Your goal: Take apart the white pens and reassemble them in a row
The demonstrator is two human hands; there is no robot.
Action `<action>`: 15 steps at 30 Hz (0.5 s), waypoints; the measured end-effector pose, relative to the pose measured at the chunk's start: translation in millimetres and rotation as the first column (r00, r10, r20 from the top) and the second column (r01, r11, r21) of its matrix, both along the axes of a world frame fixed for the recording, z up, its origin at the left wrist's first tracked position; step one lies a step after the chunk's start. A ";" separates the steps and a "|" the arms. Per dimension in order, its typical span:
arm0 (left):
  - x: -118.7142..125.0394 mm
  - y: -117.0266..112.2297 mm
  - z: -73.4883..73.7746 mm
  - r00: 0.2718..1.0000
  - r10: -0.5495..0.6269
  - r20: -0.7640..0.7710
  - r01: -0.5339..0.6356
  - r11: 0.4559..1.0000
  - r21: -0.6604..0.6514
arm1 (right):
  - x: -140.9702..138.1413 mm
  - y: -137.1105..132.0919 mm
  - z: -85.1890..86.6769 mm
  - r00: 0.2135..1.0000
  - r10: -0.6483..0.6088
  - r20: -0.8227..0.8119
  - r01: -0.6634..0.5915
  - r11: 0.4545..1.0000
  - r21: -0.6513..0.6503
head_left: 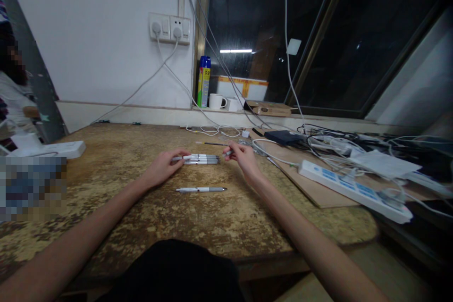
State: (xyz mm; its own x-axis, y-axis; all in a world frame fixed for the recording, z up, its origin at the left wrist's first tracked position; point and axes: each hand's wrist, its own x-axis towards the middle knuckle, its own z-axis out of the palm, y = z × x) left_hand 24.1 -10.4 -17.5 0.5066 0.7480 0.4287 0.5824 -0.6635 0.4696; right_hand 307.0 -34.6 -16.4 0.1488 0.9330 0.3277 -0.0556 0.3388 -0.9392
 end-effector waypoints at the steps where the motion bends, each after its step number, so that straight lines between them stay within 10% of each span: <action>1: -0.1 0.2 -0.1 1.000 0.000 0.007 0.000 1.000 0.002 | 0.1 0.2 -0.1 1.000 0.000 0.002 0.000 1.000 0.002; 15: 0.2 -2.5 2.7 0.997 0.005 0.083 0.000 0.999 -0.054 | -0.2 -4.3 2.2 0.996 0.083 0.036 -0.084 0.996 0.006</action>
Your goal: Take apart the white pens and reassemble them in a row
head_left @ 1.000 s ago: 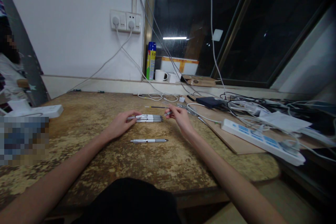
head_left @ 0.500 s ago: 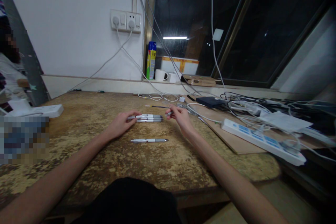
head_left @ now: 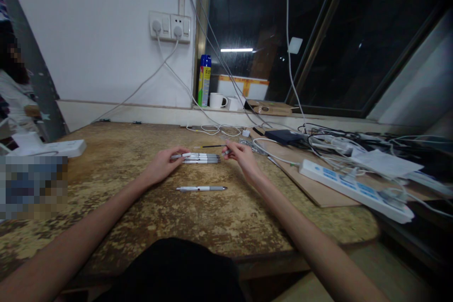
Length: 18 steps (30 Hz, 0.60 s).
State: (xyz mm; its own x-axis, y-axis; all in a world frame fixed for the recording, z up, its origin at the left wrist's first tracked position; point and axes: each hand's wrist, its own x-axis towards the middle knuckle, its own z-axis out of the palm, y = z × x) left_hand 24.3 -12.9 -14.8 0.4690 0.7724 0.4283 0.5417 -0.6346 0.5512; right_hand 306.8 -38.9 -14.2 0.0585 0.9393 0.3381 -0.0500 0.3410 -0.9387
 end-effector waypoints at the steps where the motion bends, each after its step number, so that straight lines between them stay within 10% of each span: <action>1: -0.6 1.1 -0.9 1.000 0.001 -0.001 -0.001 1.000 0.001 | -0.3 -0.2 0.2 1.000 0.003 0.002 -0.003 1.000 -0.001; 18: -1.5 2.5 -1.1 0.999 0.036 0.024 -0.036 0.999 -0.026 | -1.7 3.2 -2.2 0.992 -0.041 0.118 0.033 0.997 0.069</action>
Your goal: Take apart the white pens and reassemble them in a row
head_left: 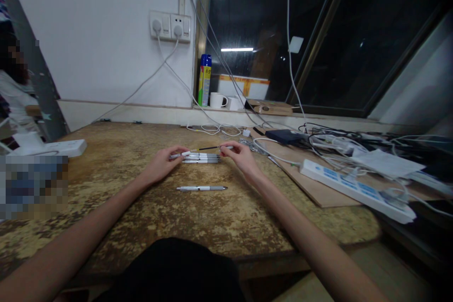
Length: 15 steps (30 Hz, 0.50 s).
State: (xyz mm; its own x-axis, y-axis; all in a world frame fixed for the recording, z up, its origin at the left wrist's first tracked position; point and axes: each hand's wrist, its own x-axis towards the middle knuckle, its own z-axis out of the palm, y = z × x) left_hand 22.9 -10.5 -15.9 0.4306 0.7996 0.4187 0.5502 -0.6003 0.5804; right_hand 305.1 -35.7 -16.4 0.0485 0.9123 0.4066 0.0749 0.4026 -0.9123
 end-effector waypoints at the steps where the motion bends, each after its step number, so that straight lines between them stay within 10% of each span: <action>1: 0.0 0.1 0.2 1.000 -0.004 0.006 0.004 1.000 -0.004 | 0.1 0.0 0.2 1.000 -0.008 0.002 0.008 1.000 0.000; 15: 3.6 0.4 1.2 0.993 -0.075 0.096 0.081 0.995 -0.062 | 3.8 0.4 1.6 0.997 -0.076 -0.007 0.075 0.997 -0.004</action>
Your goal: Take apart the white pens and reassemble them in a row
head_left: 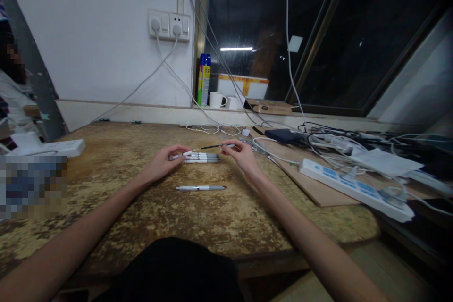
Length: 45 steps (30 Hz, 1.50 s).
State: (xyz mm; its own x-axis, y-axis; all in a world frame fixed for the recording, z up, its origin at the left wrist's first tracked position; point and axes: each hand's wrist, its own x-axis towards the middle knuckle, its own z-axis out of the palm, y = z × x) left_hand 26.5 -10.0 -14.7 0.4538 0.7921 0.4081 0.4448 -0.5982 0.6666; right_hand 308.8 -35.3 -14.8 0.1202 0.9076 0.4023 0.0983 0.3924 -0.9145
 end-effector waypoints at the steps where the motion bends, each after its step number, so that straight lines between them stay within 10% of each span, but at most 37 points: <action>1: 0.8 -0.6 0.6 1.000 -0.009 0.005 0.009 1.000 -0.011 | 0.1 0.4 -0.4 1.000 0.001 -0.001 -0.001 1.000 0.001; 45: 12.1 -11.9 4.6 0.997 -0.064 0.032 0.067 0.991 -0.114 | -17.0 6.7 -22.7 0.946 0.301 0.119 -0.297 0.953 -0.049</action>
